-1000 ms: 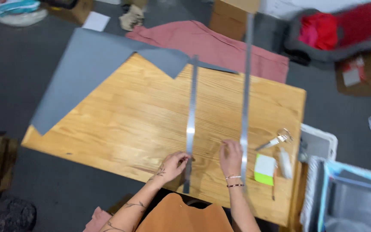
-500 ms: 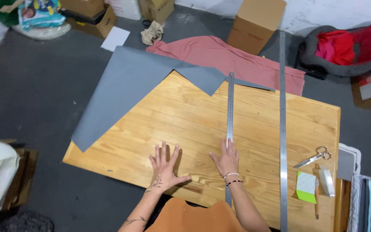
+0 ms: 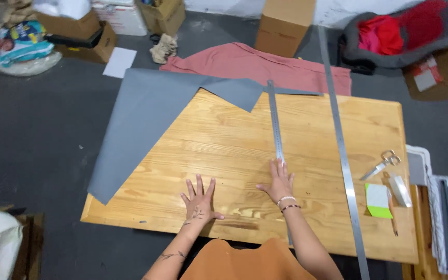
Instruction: The person uses a ruler and a pen to mark a line on a piece of gray fabric laid on a wooden table. They then use scissors to cut the fabric along the marked line and trim the edges. Finally, they fold the cut piece of fabric.
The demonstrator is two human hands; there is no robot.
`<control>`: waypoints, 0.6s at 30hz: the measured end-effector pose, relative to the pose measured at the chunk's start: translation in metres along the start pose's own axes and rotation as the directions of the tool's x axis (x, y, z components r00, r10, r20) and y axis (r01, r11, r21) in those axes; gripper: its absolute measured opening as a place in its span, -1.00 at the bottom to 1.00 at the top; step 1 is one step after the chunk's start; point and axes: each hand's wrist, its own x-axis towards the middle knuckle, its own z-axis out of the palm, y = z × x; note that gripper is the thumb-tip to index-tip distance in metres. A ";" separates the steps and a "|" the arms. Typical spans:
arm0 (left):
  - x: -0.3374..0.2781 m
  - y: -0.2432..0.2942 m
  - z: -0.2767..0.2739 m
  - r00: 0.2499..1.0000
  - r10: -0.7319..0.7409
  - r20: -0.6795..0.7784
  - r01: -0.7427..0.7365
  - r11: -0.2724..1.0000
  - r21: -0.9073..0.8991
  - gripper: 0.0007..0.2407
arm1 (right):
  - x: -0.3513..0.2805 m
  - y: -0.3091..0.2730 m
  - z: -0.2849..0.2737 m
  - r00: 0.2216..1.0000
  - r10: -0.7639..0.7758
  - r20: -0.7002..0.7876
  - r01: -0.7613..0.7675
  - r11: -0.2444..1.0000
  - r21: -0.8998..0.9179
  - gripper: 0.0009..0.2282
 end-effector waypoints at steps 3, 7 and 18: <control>0.006 -0.002 0.010 1.000 -0.001 -0.010 0.001 1.000 0.022 0.14 | -0.017 -0.016 -0.016 0.997 0.033 -0.075 -0.030 0.999 0.038 0.03; 0.014 -0.001 0.019 0.999 0.017 -0.046 -0.020 0.998 -0.052 0.22 | -0.015 -0.025 -0.002 0.975 -0.061 -0.215 0.041 0.994 -0.099 -0.07; 0.021 0.000 0.029 0.996 -0.024 -0.091 0.018 0.997 -0.069 0.24 | -0.003 -0.029 0.000 0.996 -0.086 -0.026 0.084 0.994 -0.066 -0.30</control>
